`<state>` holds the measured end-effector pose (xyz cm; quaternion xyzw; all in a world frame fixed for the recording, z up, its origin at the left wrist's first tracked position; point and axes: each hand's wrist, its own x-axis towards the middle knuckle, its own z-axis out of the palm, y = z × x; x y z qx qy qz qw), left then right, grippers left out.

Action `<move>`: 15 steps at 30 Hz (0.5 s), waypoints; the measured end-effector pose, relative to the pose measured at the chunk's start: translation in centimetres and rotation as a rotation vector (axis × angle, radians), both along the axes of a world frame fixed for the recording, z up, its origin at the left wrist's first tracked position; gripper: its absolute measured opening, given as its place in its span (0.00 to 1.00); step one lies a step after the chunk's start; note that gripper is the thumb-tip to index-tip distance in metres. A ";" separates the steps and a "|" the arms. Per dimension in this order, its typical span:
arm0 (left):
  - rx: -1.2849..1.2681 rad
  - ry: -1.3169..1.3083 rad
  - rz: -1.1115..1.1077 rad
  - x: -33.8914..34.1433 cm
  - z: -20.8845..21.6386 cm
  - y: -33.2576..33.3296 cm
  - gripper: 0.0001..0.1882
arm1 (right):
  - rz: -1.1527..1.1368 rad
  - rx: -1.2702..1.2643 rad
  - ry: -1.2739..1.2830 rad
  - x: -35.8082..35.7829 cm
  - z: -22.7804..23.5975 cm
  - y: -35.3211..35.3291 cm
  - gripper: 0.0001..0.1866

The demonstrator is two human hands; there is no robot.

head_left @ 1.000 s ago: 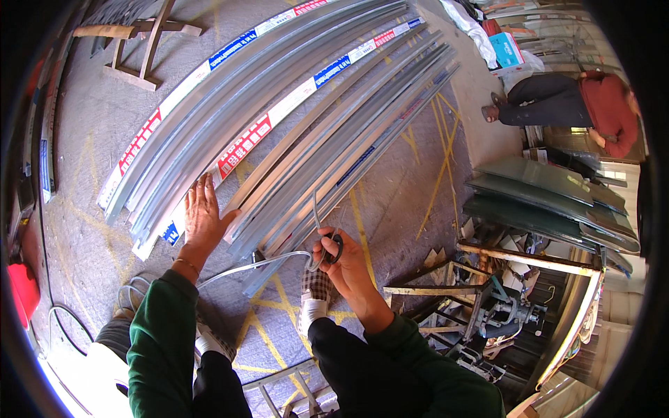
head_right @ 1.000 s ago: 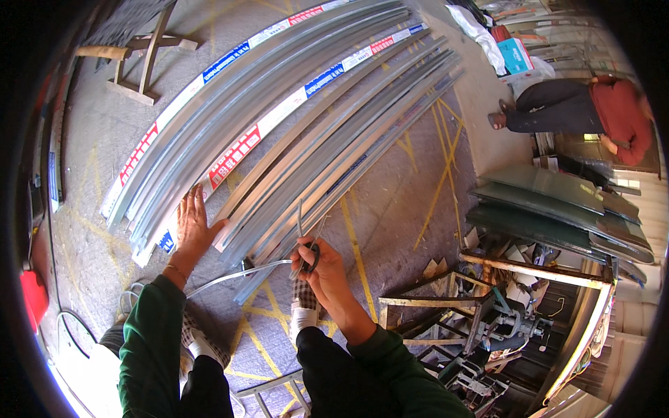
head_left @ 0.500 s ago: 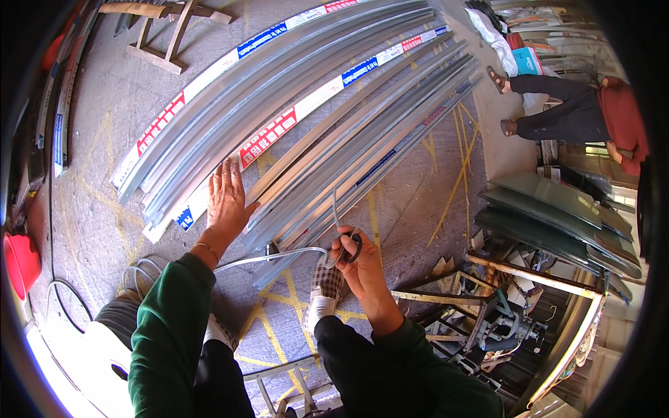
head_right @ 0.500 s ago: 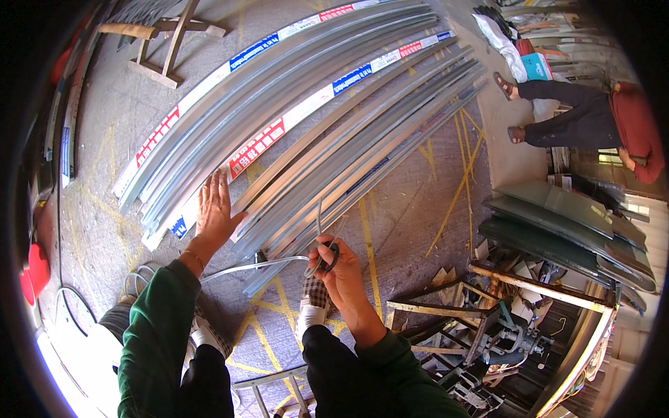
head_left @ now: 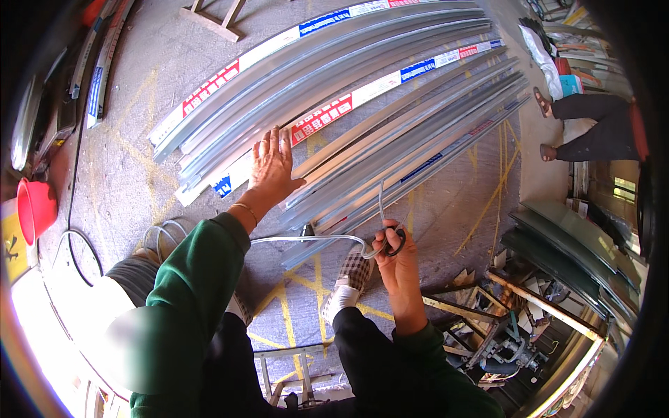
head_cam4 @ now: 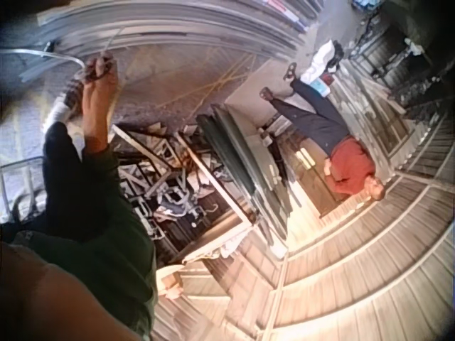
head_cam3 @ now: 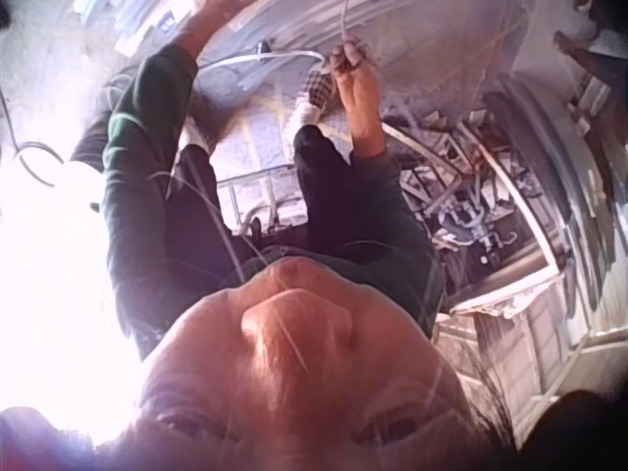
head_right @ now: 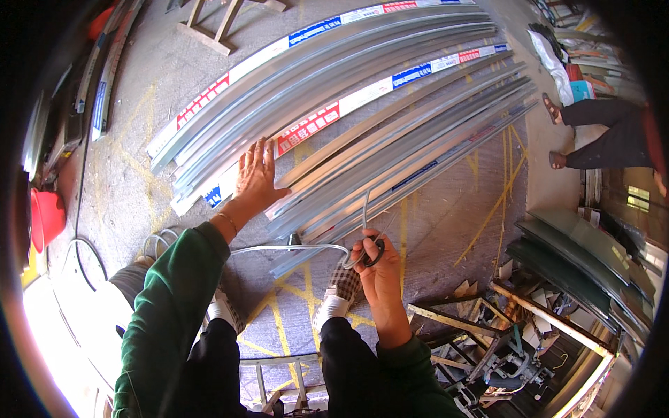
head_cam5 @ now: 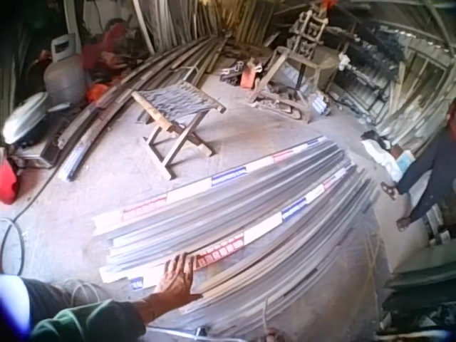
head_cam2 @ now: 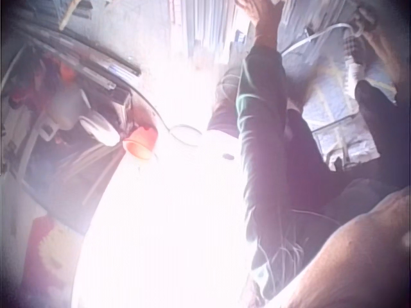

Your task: The person sits on the floor and repeatedly cuts lengths of white cable using scissors. They measure the cable against a stack of aluminum profiles, cut it, and then repeat the process with the remaining cable.

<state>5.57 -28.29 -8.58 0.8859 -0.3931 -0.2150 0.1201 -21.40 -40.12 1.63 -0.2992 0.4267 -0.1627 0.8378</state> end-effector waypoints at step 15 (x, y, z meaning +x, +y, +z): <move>-0.282 -0.113 0.003 -1.8 -1.7 0.4 0.39 | 0.002 -0.007 0.001 0.5 0.2 0.3 0.14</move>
